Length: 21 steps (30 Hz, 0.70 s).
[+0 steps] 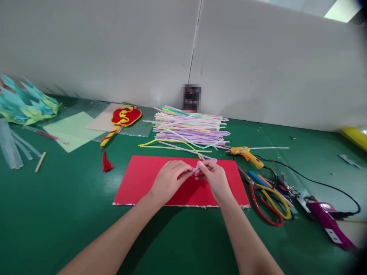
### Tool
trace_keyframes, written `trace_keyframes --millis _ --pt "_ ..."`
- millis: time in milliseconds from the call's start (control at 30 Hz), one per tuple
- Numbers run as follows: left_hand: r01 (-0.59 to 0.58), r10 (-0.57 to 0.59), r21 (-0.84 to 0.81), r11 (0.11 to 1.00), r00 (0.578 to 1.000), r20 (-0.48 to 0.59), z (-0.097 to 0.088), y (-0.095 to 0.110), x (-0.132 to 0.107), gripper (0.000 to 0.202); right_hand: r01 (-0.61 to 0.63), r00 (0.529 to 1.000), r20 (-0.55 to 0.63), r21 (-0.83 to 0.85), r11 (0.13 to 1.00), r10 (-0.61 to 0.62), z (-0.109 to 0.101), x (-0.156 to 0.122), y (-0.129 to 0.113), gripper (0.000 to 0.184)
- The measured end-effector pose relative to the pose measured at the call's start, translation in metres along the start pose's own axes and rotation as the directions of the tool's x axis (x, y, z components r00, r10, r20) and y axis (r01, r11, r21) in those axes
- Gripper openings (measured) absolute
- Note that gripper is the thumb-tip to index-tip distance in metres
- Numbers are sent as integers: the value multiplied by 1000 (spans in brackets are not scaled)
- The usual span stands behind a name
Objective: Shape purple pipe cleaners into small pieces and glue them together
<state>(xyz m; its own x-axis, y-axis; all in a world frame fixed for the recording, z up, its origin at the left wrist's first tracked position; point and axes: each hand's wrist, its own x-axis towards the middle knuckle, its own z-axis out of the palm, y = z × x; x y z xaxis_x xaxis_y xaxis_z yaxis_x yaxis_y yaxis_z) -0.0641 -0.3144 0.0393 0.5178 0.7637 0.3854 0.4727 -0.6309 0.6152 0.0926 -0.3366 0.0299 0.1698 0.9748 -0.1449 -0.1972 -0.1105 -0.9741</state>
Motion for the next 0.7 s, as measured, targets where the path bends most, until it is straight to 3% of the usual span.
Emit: trace_keyframes --millis 200,433,700 --pt "-112 112 -7 994 992 52 0 -1 0 14 -19 1000 21 -7 1000 19 -2 -1 -1 22" --pt "-228 228 -17 974 970 82 -1 0 0 17 -80 986 149 -14 997 82 -6 -2 -1 22" --pt "-250 243 22 968 958 153 -3 -1 1 20 -124 974 185 -44 991 131 -8 -3 -3 23"
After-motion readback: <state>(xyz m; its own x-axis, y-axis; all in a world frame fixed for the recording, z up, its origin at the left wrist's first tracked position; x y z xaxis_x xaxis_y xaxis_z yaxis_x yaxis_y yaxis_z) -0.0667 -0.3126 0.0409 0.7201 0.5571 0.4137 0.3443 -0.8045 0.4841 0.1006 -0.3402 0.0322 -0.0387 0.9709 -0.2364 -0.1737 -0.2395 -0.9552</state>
